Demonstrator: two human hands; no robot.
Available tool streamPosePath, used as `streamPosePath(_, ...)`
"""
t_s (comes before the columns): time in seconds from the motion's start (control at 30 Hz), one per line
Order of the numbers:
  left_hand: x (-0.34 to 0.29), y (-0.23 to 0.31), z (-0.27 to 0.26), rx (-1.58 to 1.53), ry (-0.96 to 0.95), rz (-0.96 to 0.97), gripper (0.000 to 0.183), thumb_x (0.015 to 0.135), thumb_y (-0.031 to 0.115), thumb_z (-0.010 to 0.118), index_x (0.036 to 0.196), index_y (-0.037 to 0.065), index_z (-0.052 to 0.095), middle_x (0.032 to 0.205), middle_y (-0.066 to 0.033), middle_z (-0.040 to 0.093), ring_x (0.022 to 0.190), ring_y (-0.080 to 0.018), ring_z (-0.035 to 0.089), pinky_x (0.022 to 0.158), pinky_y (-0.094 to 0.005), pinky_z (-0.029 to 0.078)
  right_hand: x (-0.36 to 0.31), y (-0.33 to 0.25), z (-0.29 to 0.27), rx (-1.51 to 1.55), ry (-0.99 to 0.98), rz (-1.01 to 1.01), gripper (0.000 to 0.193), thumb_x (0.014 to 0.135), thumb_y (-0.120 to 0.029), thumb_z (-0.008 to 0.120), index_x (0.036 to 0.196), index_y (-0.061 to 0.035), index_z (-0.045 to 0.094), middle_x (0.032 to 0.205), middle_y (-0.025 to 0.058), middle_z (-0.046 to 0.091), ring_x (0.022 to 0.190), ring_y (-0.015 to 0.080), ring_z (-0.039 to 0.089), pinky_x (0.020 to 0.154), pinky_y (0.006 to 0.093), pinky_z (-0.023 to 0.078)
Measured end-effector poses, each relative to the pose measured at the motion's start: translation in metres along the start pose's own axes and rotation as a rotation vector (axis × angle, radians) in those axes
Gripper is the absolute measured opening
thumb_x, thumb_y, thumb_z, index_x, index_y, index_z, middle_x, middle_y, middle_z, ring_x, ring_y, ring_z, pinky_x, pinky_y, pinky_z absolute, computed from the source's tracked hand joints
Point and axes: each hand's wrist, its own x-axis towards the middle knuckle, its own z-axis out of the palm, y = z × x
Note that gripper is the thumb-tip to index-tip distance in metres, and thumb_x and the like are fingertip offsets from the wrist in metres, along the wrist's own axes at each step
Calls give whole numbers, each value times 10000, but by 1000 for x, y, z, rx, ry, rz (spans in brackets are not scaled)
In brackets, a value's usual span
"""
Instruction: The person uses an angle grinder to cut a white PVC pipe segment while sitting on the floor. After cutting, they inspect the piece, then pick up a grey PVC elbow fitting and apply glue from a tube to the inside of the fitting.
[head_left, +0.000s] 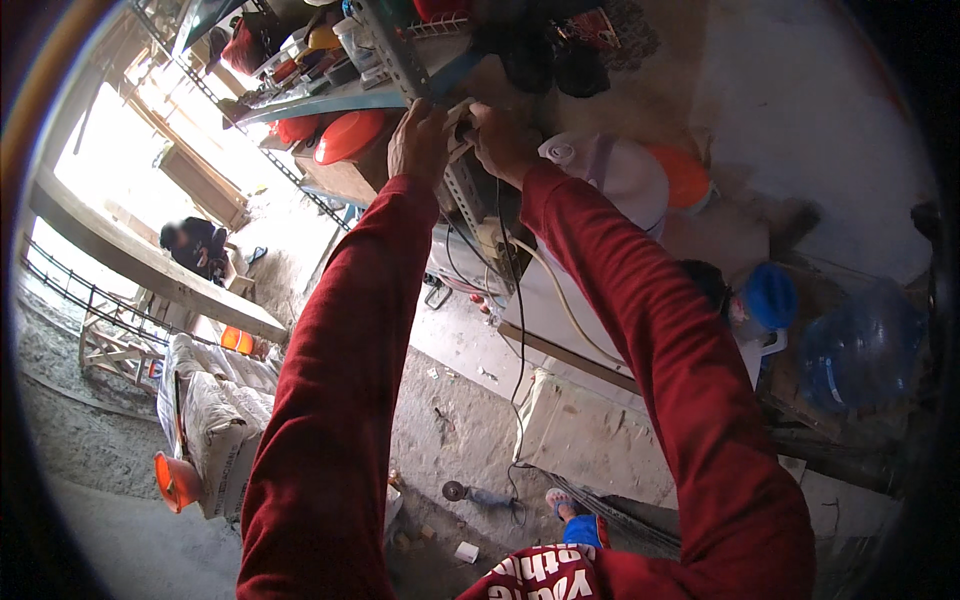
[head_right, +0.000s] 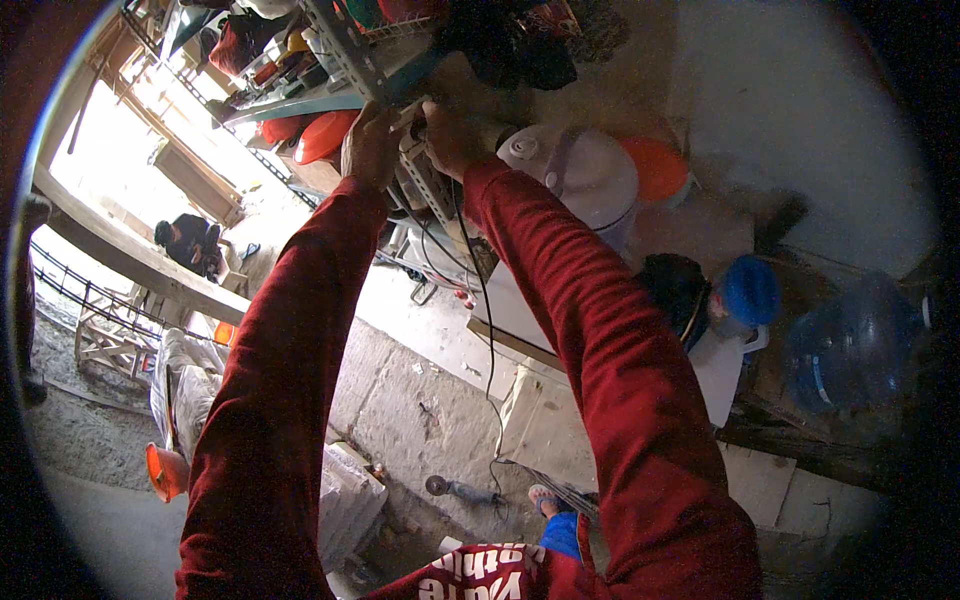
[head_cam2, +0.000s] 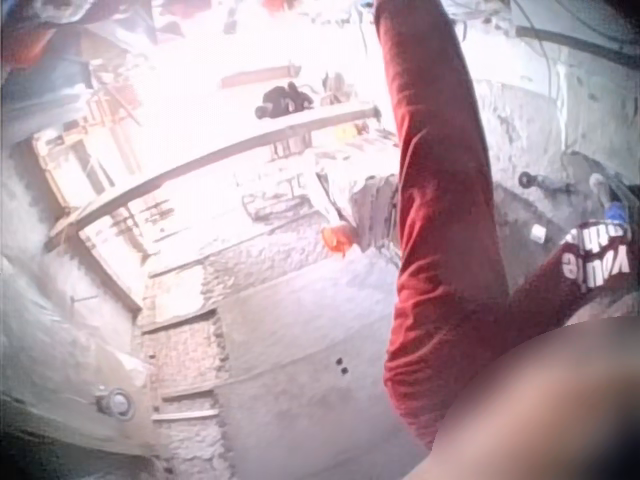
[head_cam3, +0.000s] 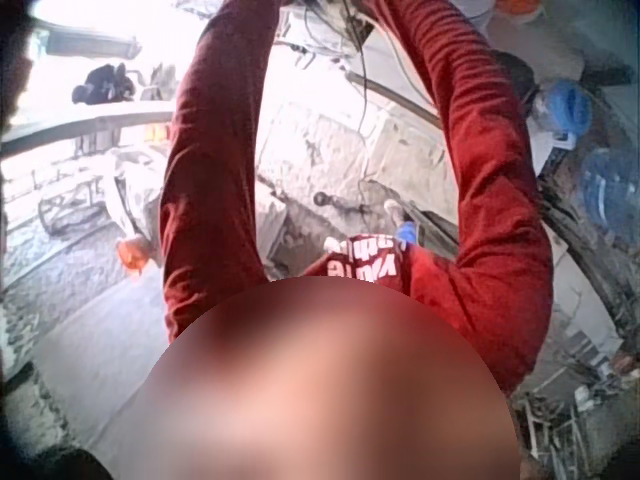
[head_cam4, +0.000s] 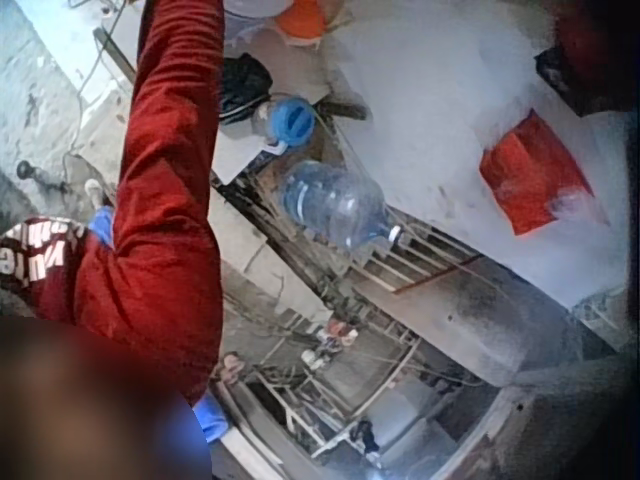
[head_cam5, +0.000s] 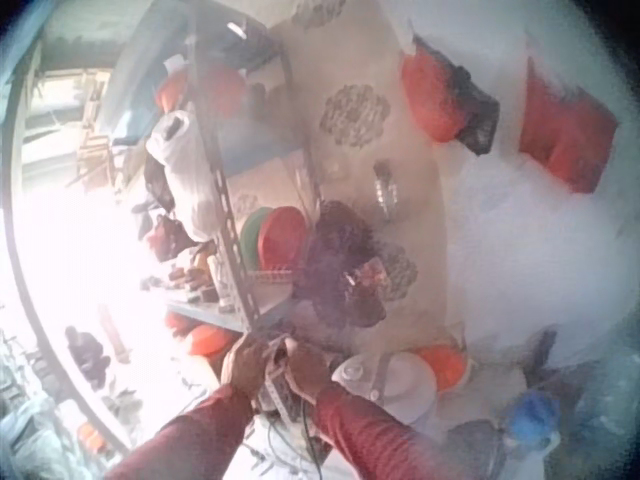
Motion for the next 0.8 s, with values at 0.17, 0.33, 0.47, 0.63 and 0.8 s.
streamPosePath(0.17,1,-3,2,-18,55,68,201,842,88,589,1036,92,639,1092,-129,584,1028,-367,614,850,-466,526,-5,-13,-20,-293,-49,-122,374,858,-59,688,1224,-31,620,849,213,700,801,361,703,711,432,540)
streamPosePath(0.33,3,1,3,-84,116,73,220,825,57,568,1027,79,653,1092,-142,610,1021,-380,615,865,-467,525,-58,-48,-105,231,-271,265,592,909,-128,703,1452,-44,485,836,91,691,731,117,658,585,270,538)
streamPosePath(0.47,-46,-2,1,-132,36,-157,247,798,27,550,1015,58,664,1047,-168,634,972,-383,620,838,-468,513,-131,-113,-168,638,-229,262,440,970,-160,654,1364,-4,539,983,108,702,754,117,657,651,251,550)
streamPosePath(0.63,-225,62,-34,-524,-160,-331,215,789,35,545,965,37,668,940,-197,640,860,-382,624,759,-478,493,-218,-200,-181,1264,-345,693,456,1051,-156,518,1449,34,398,1108,141,575,728,107,566,664,255,550)
streamPosePath(0.8,-454,233,-110,-1218,-393,-774,627,687,-58,555,1302,56,600,1349,-177,592,1327,-313,504,1152,-419,348,-266,-237,-111,1863,-314,1235,541,1066,-164,484,1503,43,240,1148,128,490,778,100,552,649,233,545)
